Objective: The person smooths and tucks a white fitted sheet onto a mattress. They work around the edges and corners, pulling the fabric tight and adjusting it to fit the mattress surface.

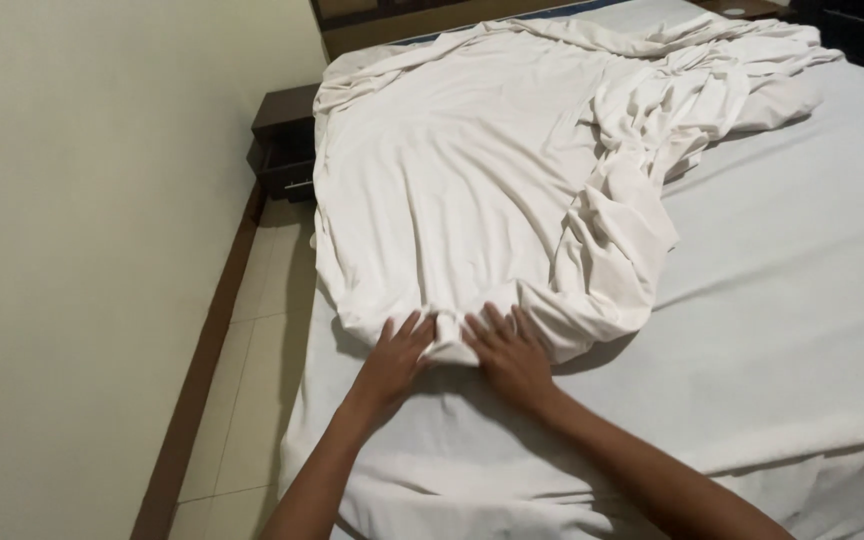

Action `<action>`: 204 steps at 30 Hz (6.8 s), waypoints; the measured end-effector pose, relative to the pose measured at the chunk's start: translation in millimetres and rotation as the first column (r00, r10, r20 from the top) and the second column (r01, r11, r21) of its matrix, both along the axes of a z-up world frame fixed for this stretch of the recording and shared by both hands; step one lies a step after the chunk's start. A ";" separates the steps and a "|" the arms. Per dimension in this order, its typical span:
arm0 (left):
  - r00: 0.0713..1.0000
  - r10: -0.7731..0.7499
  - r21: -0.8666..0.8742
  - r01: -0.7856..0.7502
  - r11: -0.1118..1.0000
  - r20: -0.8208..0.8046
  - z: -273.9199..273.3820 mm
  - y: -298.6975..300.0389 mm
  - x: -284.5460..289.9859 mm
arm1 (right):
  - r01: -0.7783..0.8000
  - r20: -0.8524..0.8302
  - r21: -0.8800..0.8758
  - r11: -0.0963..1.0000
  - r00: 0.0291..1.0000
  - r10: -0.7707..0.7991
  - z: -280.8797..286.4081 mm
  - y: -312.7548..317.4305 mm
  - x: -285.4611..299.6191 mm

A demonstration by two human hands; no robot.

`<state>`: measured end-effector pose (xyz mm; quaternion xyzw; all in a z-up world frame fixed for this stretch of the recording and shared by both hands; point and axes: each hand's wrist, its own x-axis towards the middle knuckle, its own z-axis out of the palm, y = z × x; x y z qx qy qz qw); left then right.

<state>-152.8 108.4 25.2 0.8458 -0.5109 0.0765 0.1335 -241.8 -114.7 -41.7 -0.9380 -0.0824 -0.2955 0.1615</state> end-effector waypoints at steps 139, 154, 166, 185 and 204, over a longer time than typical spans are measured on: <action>0.826 0.557 -0.085 -0.552 0.830 0.081 -21.9 -65.8 89.2 | -0.009 -0.433 -0.143 0.990 0.900 -0.055 65.8 -36.1 154.0; 0.772 0.606 -0.044 -0.610 0.791 0.194 -113.7 -64.0 116.9 | 0.062 -0.081 0.121 0.991 0.995 -0.053 -38.9 -10.9 165.7; 0.911 0.316 -0.046 -0.315 0.948 0.265 -66.3 -59.2 20.3 | 0.081 0.038 0.293 0.953 0.995 -0.096 -11.0 -12.6 42.1; 0.929 0.187 0.000 -0.198 0.980 0.320 0.3 -41.4 -126.7 | 0.008 -0.140 0.045 0.999 0.990 -0.001 29.3 -6.0 -96.4; 0.932 0.183 -0.045 -0.178 0.983 0.313 -34.4 -9.8 -140.8 | -0.041 -0.460 0.066 0.997 0.886 0.066 -8.2 -13.5 -121.7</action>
